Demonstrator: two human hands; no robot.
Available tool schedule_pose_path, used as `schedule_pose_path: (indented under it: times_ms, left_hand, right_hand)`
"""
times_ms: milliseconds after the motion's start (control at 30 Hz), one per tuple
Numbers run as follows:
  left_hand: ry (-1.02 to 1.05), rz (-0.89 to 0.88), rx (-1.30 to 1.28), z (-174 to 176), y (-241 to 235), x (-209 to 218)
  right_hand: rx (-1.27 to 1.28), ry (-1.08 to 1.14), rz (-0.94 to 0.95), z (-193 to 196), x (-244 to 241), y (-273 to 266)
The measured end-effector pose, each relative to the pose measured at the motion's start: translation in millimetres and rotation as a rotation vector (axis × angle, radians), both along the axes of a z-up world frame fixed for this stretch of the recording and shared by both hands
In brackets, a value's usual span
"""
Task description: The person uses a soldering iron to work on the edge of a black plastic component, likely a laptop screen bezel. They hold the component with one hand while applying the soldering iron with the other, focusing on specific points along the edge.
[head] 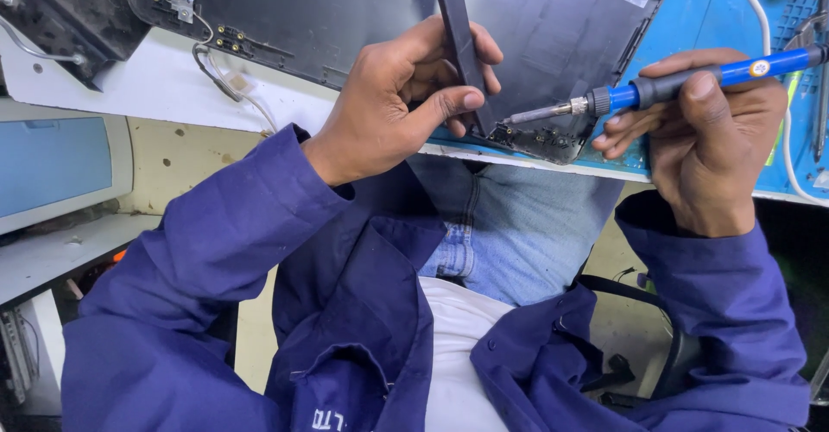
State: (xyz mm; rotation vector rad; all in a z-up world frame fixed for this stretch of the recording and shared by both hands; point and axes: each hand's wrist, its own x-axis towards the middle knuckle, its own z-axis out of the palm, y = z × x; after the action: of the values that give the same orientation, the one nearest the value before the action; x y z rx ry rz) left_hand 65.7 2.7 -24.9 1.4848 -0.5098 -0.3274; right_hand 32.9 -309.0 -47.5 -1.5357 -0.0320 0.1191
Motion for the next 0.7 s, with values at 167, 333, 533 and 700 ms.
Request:
schedule_pose_path:
  times_ms: [167, 333, 533, 700]
  left_hand:
    - [0.013, 0.004, 0.009, 0.8, -0.7, 0.2]
    - [0.024, 0.008, 0.009, 1.3, -1.0, 0.1]
    - [0.013, 0.015, 0.017, 1.0, -2.0, -0.9]
    - [0.004, 0.022, 0.03, 0.8, -1.7, -1.0]
  right_hand:
    - [-0.007, 0.001, -0.001, 1.3, 0.1, 1.0]
    - [-0.017, -0.017, 0.023, 1.2, 0.8, 0.1]
    - [0.011, 0.025, 0.014, 2.3, 0.3, -0.2]
    - [-0.004, 0.009, 0.022, 3.9, 0.4, 1.0]
